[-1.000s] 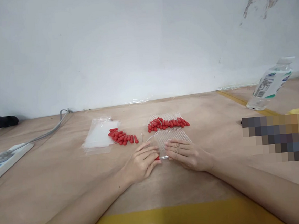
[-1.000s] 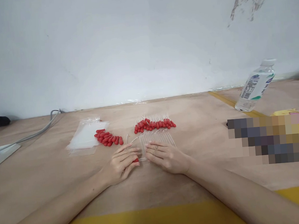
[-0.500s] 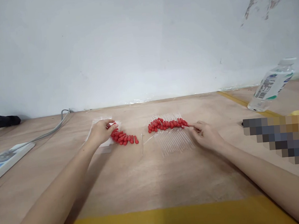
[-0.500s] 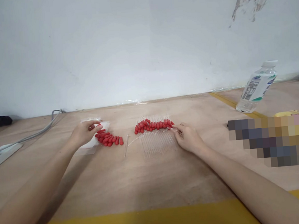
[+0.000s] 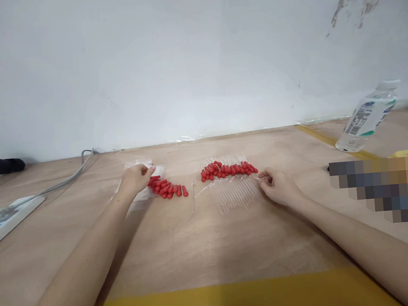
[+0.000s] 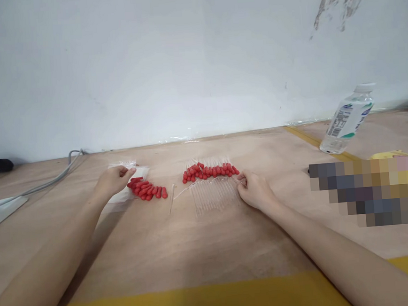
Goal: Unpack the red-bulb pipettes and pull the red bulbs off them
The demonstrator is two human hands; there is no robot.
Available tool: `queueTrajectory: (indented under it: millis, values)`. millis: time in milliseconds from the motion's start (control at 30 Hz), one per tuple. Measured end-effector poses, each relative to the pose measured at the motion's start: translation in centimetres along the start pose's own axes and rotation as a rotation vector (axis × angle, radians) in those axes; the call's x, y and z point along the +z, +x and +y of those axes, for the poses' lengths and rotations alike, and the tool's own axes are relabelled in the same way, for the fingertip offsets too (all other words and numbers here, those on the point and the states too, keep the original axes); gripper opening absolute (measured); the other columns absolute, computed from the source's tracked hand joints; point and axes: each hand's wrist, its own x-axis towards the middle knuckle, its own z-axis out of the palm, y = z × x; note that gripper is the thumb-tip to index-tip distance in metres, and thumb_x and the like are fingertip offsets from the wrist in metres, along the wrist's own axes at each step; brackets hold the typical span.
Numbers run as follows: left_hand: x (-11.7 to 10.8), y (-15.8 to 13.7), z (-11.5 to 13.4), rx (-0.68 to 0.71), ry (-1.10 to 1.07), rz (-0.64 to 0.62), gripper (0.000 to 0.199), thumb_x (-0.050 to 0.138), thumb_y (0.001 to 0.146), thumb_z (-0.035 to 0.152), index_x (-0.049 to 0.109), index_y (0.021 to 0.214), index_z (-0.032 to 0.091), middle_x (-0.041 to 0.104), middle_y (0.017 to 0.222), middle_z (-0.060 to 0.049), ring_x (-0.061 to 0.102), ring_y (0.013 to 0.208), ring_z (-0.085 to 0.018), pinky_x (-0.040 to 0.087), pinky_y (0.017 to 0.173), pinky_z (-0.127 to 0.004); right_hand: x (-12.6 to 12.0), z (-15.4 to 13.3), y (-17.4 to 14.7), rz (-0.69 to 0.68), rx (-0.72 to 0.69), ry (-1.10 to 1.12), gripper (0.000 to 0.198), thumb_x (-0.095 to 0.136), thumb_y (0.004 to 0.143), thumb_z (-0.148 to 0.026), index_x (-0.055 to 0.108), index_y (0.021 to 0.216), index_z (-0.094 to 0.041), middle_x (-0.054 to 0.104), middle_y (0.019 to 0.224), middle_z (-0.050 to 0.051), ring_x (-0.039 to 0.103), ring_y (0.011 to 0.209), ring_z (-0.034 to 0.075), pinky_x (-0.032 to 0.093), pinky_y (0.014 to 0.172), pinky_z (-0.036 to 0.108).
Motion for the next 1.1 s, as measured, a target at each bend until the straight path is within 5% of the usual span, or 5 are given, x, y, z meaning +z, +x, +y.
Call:
queueTrajectory:
  millis: [300, 433, 567, 767, 1100]
  values:
    - [-0.1, 0.1, 0.1, 0.02, -0.02, 0.1, 0.032, 0.042, 0.076, 0.045, 0.06, 0.075, 0.019, 0.066, 0.079, -0.006, 0.06, 0.077, -0.022, 0.04, 0.064, -0.028, 0.5, -0.2, -0.1, -0.011, -0.046, 0.057, 0.022, 0.049, 0.072, -0.025, 0.06, 0.088, -0.015, 0.062, 0.066, 0.003, 0.054, 0.056, 0.013, 0.04, 0.053, 0.023]
    - [0.2, -0.2, 1.8, 0.16, -0.091, 0.154, 0.027, 0.046, 0.075, 0.04, 0.062, 0.078, 0.019, 0.066, 0.083, -0.005, 0.059, 0.078, -0.021, 0.041, 0.069, -0.028, 0.5, -0.3, -0.2, -0.034, -0.054, 0.078, 0.02, 0.048, 0.074, -0.028, 0.062, 0.084, -0.016, 0.063, 0.067, 0.003, 0.054, 0.055, 0.013, 0.041, 0.053, 0.024]
    - [1.1, -0.8, 5.6, 0.312, -0.17, -0.023, 0.025, 0.05, 0.072, 0.04, 0.062, 0.079, 0.018, 0.064, 0.087, -0.006, 0.057, 0.082, -0.021, 0.042, 0.071, -0.029, 0.3, -0.5, -0.1, -0.055, -0.053, 0.091, 0.026, 0.043, 0.079, -0.033, 0.064, 0.082, -0.017, 0.064, 0.067, 0.003, 0.055, 0.054, 0.014, 0.04, 0.053, 0.024]
    - [3.0, -1.1, 10.4, 0.33, -0.253, -0.308, 0.037, 0.056, 0.064, 0.056, 0.062, 0.075, 0.021, 0.064, 0.078, -0.004, 0.058, 0.071, -0.02, 0.041, 0.061, -0.027, 0.1, -0.7, -0.1, -0.046, -0.007, 0.118, 0.028, 0.042, 0.081, -0.035, 0.063, 0.089, -0.018, 0.066, 0.072, 0.003, 0.057, 0.06, 0.015, 0.041, 0.056, 0.025]
    - [4.7, -0.4, 11.3, 0.253, -0.331, -0.363, 0.036, 0.058, 0.062, 0.055, 0.061, 0.064, 0.019, 0.061, 0.062, 0.0, 0.055, 0.06, -0.015, 0.038, 0.053, -0.025, 0.2, -0.5, 0.0, 0.002, -0.016, 0.109, 0.031, 0.044, 0.08, -0.038, 0.064, 0.09, -0.016, 0.066, 0.071, 0.005, 0.057, 0.058, 0.015, 0.04, 0.053, 0.025]
